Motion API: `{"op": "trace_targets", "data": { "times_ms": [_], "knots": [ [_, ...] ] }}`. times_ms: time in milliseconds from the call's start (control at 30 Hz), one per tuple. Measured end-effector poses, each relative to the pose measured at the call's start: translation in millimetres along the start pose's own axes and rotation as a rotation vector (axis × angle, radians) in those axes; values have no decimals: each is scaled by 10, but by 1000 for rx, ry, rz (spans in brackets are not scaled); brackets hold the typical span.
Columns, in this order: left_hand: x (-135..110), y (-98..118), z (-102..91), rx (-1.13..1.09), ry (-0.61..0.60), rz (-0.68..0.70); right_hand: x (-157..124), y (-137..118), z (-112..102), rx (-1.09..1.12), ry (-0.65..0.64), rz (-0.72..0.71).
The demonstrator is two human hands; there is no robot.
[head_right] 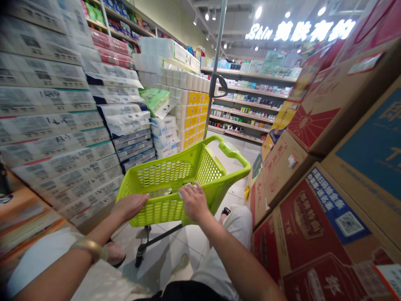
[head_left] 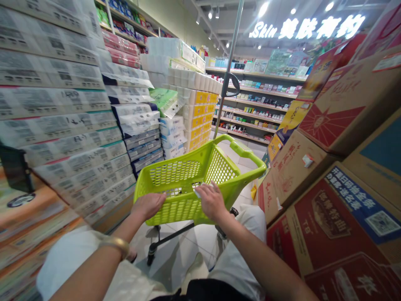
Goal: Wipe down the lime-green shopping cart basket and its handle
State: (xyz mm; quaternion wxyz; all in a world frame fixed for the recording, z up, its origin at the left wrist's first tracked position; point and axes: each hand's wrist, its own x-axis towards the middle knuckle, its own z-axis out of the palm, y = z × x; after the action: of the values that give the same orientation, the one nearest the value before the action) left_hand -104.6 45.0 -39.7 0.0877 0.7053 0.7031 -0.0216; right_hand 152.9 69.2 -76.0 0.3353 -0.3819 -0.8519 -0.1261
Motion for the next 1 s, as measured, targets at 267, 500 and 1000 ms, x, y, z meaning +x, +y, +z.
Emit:
{"op": "trace_targets", "data": {
  "times_ms": [267, 500, 1000],
  "knots": [
    [-26, 50, 70, -38, 30, 6, -192, 716, -576, -209, 277, 320],
    [-89, 160, 101, -33, 58, 11, 20, -454, 305, 15, 83, 194],
    [-143, 10, 97, -60, 89, 5, -173, 75, -224, -60, 180, 379]
  ]
}}
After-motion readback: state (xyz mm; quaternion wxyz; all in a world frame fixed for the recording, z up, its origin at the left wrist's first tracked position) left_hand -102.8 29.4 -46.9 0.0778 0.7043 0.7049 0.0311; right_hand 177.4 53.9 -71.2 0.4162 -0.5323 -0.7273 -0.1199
